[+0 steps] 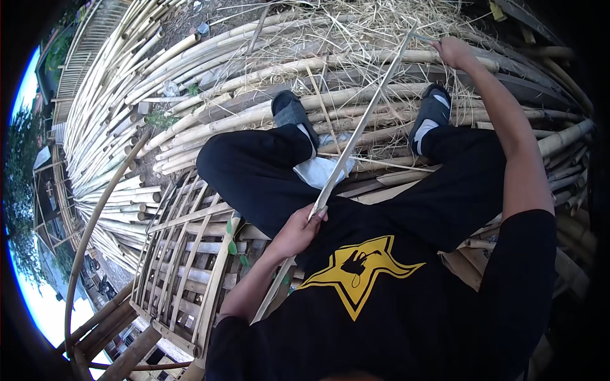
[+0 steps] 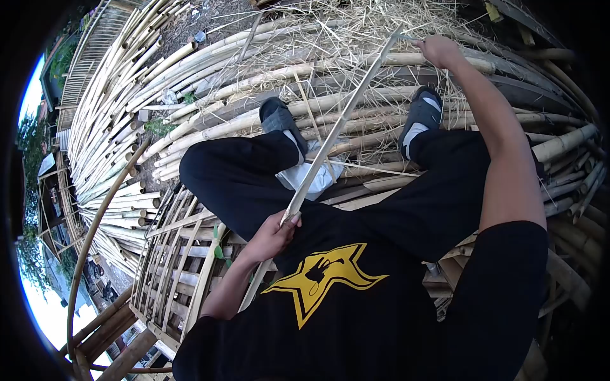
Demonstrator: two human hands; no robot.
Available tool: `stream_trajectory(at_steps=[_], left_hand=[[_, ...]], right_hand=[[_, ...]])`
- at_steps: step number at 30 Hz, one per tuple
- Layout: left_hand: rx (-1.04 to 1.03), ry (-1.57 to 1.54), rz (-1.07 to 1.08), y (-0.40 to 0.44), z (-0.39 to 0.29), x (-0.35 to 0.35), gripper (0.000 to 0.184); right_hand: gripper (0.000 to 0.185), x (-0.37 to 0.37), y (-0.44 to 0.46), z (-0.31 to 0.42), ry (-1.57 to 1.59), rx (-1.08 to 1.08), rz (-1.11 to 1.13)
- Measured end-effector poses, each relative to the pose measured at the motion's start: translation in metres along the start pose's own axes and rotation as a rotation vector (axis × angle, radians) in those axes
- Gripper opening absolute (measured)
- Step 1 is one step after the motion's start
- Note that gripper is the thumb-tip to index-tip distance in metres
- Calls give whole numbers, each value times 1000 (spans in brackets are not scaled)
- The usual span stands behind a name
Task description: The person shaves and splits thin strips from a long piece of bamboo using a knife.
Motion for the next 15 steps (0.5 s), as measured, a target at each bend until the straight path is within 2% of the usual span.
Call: stream_trajectory(at_steps=[2,3,5,10,15], left_hand=[[48,-49,26,1,-7,6,27],[103,-106,68,0,-12,5,27],[147,-168,93,-4,-19,3,27],[198,-222,88,-12,-26,8,28],[204,-210,70,-30,-12,5,30]], right_hand=[[62,12,-9,-10,-22,9,-219],[62,13,-3,-6,-26,16,-218],[62,1,1,-2,47,-3,20],[60,-15,9,16,176,-23,-55],[53,-23,6,-1,107,142,-93]])
Point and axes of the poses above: each hand's wrist, its own y-axis towards the middle knuckle, its own x-axis out of the back of the hand, z = x × y, the point moved 1 cm from there along y, towards the middle knuckle, and after that the axes turned 6 degrees about y, right-handed, at the moved point
